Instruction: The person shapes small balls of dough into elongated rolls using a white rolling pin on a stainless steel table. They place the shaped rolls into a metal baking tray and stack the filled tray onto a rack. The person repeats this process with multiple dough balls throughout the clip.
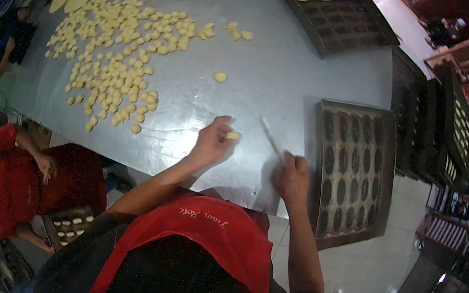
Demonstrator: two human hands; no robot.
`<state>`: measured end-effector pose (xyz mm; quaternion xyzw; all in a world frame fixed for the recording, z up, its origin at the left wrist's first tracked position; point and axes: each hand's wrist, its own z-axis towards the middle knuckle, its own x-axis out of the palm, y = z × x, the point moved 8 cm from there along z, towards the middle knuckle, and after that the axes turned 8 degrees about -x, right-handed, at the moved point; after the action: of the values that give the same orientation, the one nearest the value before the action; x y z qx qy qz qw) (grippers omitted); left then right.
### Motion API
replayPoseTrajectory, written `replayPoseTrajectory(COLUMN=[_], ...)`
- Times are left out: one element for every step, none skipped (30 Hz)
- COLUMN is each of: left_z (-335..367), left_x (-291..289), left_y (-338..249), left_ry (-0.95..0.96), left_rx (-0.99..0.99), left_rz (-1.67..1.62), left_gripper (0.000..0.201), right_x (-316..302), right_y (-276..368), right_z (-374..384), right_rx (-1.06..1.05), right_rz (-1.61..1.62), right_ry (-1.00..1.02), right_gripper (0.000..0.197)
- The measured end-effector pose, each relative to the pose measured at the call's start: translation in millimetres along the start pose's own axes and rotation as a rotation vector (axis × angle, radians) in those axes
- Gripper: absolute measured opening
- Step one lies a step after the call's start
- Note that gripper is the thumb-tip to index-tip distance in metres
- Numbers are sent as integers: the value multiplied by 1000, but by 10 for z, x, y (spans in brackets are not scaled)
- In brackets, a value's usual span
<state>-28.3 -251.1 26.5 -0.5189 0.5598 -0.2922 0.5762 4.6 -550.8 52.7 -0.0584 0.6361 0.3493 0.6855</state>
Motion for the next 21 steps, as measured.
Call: replayPoseTrajectory(left_z=[31, 39, -46, -211, -411, -478, -519, -536, -526, -448, -340, -125, 79, 294, 514, 617, 568, 469, 386, 152, -79], left_x=[129, 231, 282, 316, 347, 383, 361, 295, 243, 215, 192, 192, 199, 166, 130, 60, 80, 100, 124, 165, 210], left_y=[-109, -167, -260, -274, -260, -74, -147, -318, -455, -461, -392, -313, -233, -178, -147, -416, -393, -363, -344, -243, -76], left_ry=[50, 100, 70, 31, -12, 116, 119, 121, 122, 180, 128, 78, 32, 8, -18, -98, -99, -101, -103, -12, 69], left_rx=[51, 104, 287, 471, 651, 559, 557, 556, 554, 490, 441, 393, 347, 315, 286, 388, 408, 427, 455, 431, 397], left_rz=[109, 216, 397, 579, 759, 782, 771, 761, 752, 794, 810, 827, 839, 884, 925, 935, 955, 974, 991, 939, 936], left_gripper=[29, 33, 37, 41, 46, 55, 57, 59, 61, 73, 75, 77, 79, 82, 85, 83, 83, 82, 81, 79, 78], right_x=[32, 37, 118, 224, 292, 326, 320, 309, 264, 183, 150, 272, 299, 330, 343, 301, 238, 172, 217, 277, 345], right_y=[102, 221, 223, 251, 300, 358, 407, 457, 552, 661, 769, 773, 725, 710, 706, 667, 657, 642, 660, 708, 731], right_z=[146, 287, 360, 423, 454, 439, 419, 418, 413, 416, 372, 455, 596, 810, 968, 1044, 1102, 1113, 979, 681, 459], right_rx=[-31, 16, 85, 83, 78, 56, 43, 27, -66, -163, -267, -330, -325, -330, -336, -279, -227, -176, -159, -140, -122], right_rz=[5, 24, 67, 70, 78, 87, 96, 104, 136, 166, 199, 253, 282, 318, 349, 315, 287, 258, 263, 267, 270], right_ry=[-66, -80, -134, -127, -117, -108, -106, -107, -128, -154, -163, -98, -110, -125, -140, -201, -257, -313, -253, -191, -131], right_gripper=[48, 45, 41, 38, 35, 34, 34, 33, 34, 35, 36, 37, 37, 37, 37, 36, 36, 36, 39, 42, 45])
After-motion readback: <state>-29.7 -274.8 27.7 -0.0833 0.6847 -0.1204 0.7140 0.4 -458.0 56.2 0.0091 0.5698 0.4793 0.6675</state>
